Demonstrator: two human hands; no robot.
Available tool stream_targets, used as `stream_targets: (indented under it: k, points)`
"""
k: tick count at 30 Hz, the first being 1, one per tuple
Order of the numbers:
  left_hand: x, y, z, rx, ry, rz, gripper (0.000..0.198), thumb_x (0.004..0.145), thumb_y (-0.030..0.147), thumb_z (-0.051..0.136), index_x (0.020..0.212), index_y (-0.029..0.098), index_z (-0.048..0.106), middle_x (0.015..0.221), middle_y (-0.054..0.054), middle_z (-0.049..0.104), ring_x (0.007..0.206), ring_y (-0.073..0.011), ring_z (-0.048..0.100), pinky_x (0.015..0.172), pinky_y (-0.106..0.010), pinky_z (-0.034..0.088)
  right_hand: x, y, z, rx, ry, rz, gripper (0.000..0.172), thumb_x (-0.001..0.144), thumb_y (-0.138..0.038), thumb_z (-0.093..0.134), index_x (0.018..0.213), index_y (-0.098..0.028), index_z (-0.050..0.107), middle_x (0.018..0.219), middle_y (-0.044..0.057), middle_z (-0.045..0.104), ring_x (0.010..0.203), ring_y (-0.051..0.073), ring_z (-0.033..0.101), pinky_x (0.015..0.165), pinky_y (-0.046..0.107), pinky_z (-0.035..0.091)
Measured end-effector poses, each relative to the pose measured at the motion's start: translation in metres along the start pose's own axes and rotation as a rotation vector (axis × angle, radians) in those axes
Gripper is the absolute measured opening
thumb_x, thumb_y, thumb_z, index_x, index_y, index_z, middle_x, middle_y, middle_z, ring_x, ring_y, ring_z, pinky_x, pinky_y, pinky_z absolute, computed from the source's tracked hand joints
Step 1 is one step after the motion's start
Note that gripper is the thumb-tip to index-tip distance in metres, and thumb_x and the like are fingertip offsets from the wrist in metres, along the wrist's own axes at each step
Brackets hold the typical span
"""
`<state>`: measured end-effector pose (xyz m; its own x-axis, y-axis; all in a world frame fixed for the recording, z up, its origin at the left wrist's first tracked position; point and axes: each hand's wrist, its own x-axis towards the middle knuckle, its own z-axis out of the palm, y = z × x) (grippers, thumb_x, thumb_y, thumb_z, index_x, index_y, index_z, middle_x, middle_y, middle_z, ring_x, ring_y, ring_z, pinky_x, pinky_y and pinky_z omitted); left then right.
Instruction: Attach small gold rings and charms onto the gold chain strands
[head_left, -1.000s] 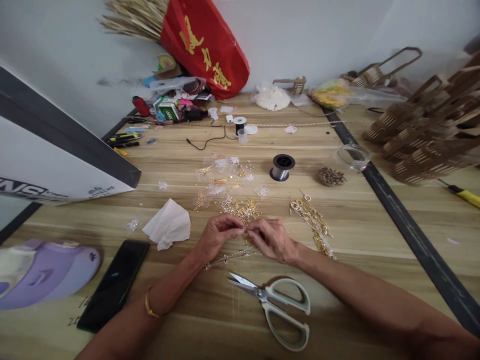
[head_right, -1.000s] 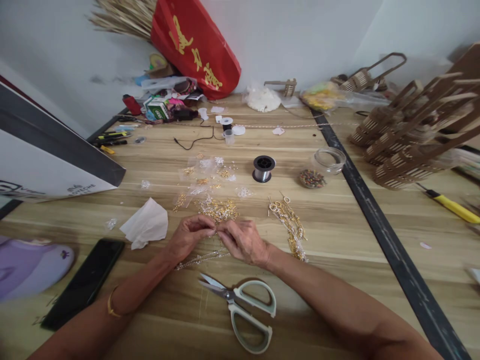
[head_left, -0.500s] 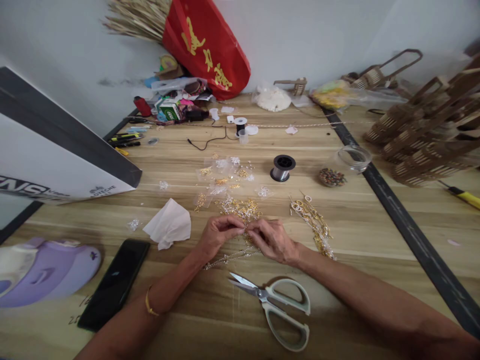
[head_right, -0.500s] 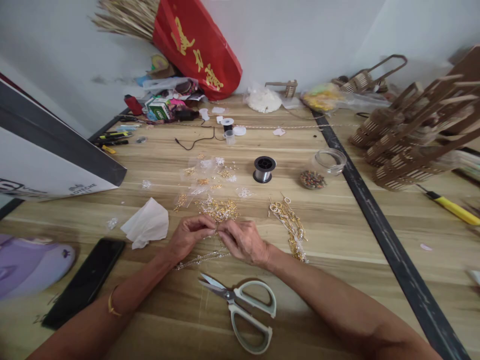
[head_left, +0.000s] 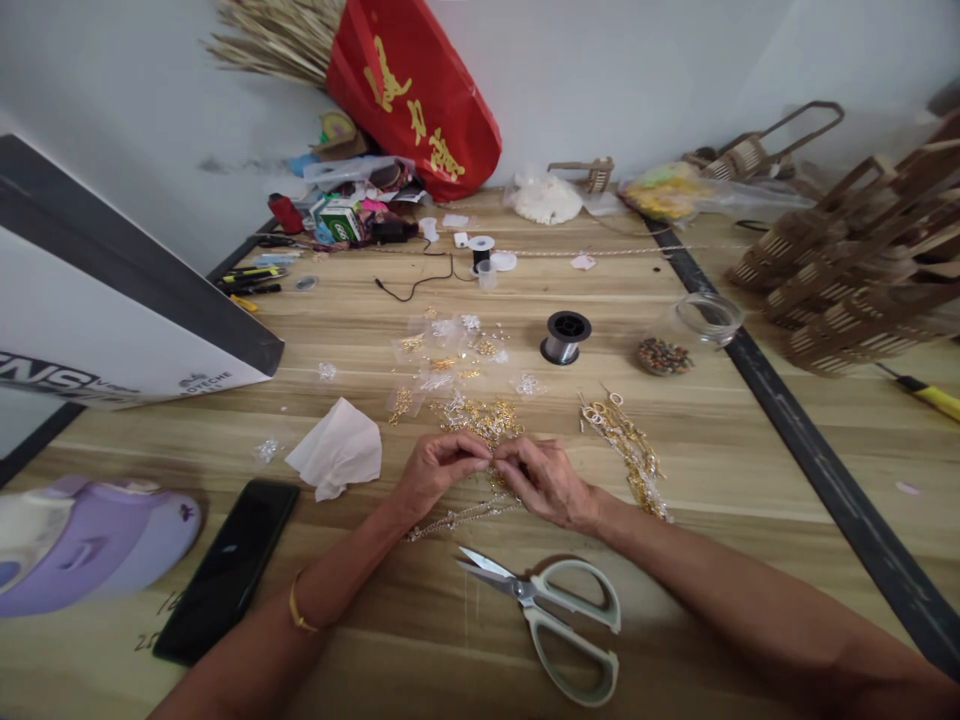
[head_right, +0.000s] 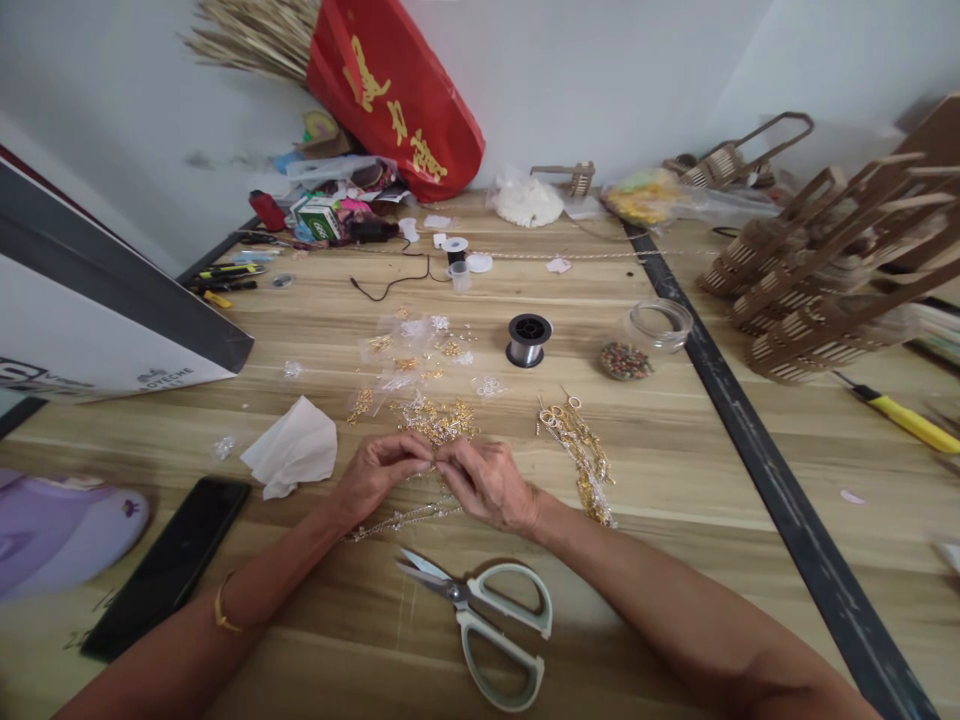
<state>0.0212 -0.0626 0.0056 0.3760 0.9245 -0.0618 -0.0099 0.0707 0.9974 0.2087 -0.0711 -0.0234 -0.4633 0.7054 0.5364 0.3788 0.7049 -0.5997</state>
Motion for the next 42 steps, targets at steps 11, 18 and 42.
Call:
stream_targets:
  k: [11,18,42]
  points:
    - [-0.0001,0.0005,-0.0011,0.046,0.011,0.029,0.008,0.07,0.024,0.071,0.072,0.016,0.072,0.079,-0.004,0.067,0.078,-0.0162,0.06,0.077,-0.027,0.047,-0.0008,0.0016,0.0006,-0.005,-0.006,-0.015,0.006,0.092,-0.02,0.046,0.095,-0.018,0.05,0.069,0.001,0.061,0.052,0.01,0.053,0.053,0.021,0.04]
    - [0.0,0.0008,-0.0002,0.043,0.006,0.051,0.006,0.07,0.022,0.071,0.072,0.016,0.072,0.079,-0.004,0.067,0.078,-0.0153,0.06,0.075,-0.025,0.047,-0.0006,0.0005,0.0004,-0.002,-0.001,-0.014,0.005,0.092,-0.019,0.047,0.095,-0.018,0.05,0.068,0.0,0.06,0.052,0.01,0.052,0.053,0.021,0.04]
    - [0.0008,-0.0015,0.0001,0.028,0.042,-0.008,0.009,0.066,0.02,0.074,0.068,0.013,0.069,0.069,-0.002,0.066,0.067,-0.0115,0.058,0.066,-0.022,0.045,0.001,-0.0002,-0.0009,0.015,-0.005,-0.033,0.007,0.093,-0.019,0.046,0.095,-0.017,0.052,0.07,0.001,0.062,0.057,0.011,0.055,0.057,0.022,0.042]
